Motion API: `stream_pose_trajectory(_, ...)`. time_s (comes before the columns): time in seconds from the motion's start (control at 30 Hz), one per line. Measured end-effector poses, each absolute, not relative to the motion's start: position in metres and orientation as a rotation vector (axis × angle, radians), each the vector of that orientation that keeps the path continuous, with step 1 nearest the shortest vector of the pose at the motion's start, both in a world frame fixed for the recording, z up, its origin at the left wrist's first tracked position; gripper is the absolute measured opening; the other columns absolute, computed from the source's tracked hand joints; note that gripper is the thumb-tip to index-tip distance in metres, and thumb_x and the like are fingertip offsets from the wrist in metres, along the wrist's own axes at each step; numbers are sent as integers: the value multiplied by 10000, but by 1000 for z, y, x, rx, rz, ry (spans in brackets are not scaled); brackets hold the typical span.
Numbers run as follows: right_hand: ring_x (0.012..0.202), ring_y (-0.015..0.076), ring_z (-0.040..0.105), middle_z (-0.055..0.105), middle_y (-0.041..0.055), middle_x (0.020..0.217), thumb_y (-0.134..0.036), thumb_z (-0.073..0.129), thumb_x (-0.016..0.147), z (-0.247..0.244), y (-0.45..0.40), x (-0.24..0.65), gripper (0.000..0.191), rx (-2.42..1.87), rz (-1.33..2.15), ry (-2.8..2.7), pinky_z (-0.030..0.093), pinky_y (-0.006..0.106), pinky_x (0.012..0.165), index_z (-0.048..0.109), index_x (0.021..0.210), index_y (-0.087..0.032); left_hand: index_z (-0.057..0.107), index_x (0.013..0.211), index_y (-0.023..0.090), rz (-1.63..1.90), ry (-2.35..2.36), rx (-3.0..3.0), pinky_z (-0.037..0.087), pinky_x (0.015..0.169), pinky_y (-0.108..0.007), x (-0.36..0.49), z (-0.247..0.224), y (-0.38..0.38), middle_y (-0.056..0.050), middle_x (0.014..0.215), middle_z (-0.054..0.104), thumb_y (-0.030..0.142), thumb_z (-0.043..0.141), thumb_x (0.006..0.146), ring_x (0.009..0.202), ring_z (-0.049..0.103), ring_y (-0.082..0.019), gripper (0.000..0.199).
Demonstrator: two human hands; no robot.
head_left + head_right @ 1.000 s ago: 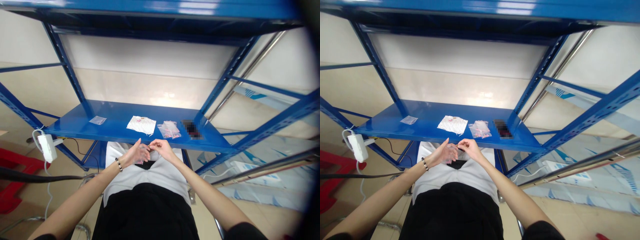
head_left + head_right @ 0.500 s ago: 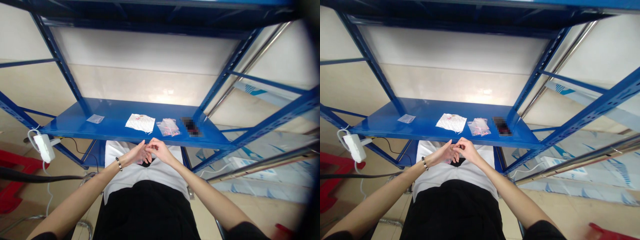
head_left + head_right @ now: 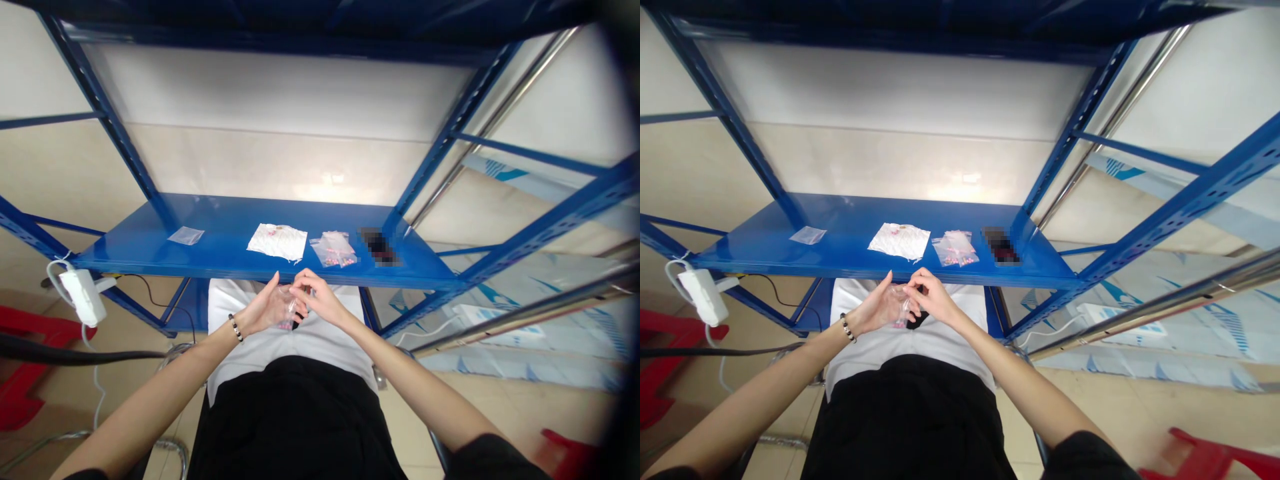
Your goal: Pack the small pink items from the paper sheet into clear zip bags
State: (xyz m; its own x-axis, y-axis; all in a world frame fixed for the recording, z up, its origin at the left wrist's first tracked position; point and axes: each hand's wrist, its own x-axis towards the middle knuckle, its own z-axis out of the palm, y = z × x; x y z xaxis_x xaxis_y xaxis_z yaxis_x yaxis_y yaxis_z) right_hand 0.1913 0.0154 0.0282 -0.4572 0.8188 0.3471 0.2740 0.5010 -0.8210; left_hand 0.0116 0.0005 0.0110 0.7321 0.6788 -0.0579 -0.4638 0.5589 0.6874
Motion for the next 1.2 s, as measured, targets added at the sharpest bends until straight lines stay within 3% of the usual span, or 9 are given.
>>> stream_pose_trajectory(0.27,887,194,522,551,60,905,-267,489,973,39,-2,194,169,-756,627,-1939,428,341,811,566,838,-200,652,1160,115,844,424,1003,482,931,-443,10,15,-10,-176,1127,685,451,559,924,1093,629,-308,421)
stream_pose_trajectory(0.57,764,173,543,587,34,807,-303,522,959,31,3,190,196,-868,673,-1798,428,304,718,598,809,-203,699,917,128,1127,847,1535,508,779,-279,3,19,6,-79,877,732,396,661,862,820,678,-189,276)
stream_pose_trajectory(0.67,741,161,575,609,17,807,-339,556,938,30,6,186,141,-904,825,-1662,440,283,695,610,951,-209,687,846,124,1173,909,1584,506,728,-277,2,21,9,-74,786,731,414,584,911,735,675,-177,315)
stream_pose_trajectory(0.8,754,162,590,623,5,816,-375,627,888,28,-1,183,300,-897,957,-1593,443,270,691,557,1132,-216,669,823,128,1210,931,1560,500,657,-262,1,25,-1,-68,739,728,419,561,924,666,673,-166,327)
stream_pose_trajectory(1.0,736,162,553,631,22,798,-395,629,876,27,-4,183,212,-965,942,-1616,411,275,670,647,831,-189,666,853,132,1220,940,1521,495,633,-261,1,27,-9,-71,728,731,415,597,902,665,682,-174,296)
stream_pose_trajectory(1.2,713,164,551,634,23,793,-401,661,841,25,13,185,214,-986,1024,-1522,417,278,656,664,804,-190,642,858,139,1303,1025,1432,478,591,-243,-4,29,7,-72,728,733,408,648,863,647,675,-162,269)
